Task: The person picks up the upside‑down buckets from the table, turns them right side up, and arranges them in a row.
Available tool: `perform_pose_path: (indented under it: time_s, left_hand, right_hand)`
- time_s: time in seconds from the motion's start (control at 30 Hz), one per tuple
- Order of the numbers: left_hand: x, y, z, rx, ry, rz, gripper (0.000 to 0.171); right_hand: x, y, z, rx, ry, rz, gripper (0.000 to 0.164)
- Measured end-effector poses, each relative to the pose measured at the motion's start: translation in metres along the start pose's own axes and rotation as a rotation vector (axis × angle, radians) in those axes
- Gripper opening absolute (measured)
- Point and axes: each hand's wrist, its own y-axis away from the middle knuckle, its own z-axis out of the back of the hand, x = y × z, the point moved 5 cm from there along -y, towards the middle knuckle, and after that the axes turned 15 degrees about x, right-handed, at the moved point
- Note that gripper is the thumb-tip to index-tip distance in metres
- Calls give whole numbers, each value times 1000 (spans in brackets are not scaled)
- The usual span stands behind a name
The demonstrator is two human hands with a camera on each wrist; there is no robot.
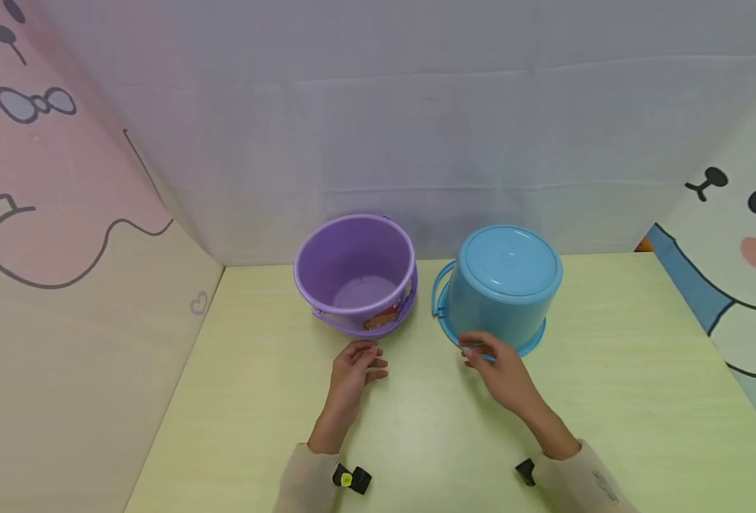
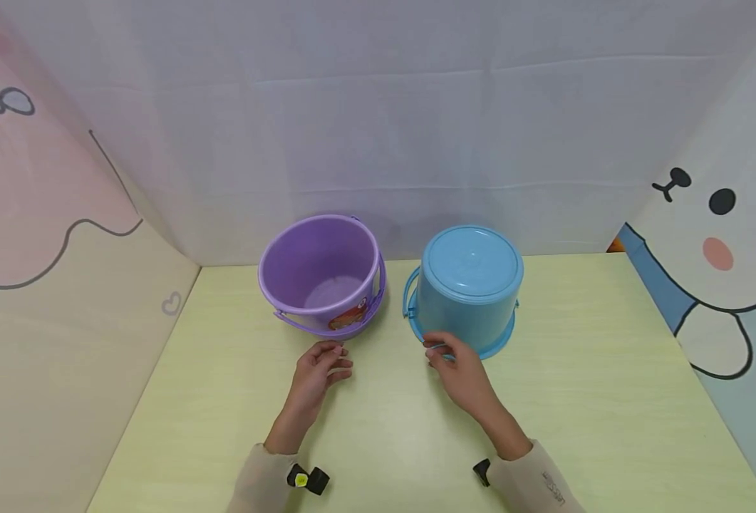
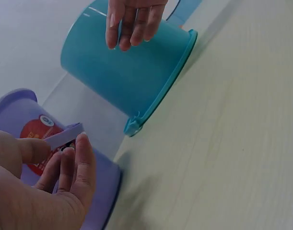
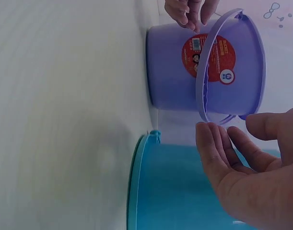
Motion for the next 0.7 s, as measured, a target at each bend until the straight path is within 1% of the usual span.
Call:
perform_pose_path:
  time_s: [0.13, 0.27, 0.4, 0.5, 0.7]
  left_hand:
    - [4, -3, -11, 41, -27, 7, 29]
    - [7, -6, -21, 72, -46, 8, 29]
    - [9, -9, -30, 88, -64, 21, 28]
    - [10, -11, -36, 97, -80, 28, 28]
    - [14, -15, -46, 105, -117, 38, 27]
  right_hand:
    - [-4, 10, 9, -17, 35, 16, 26]
    - [-10, 19, 18, -34, 85, -11, 25]
    - [-16, 26, 26, -49, 143, -52, 24]
    - [-19, 32, 33, -61, 163, -73, 24]
    - [-24, 39, 45, -92, 186, -66, 23]
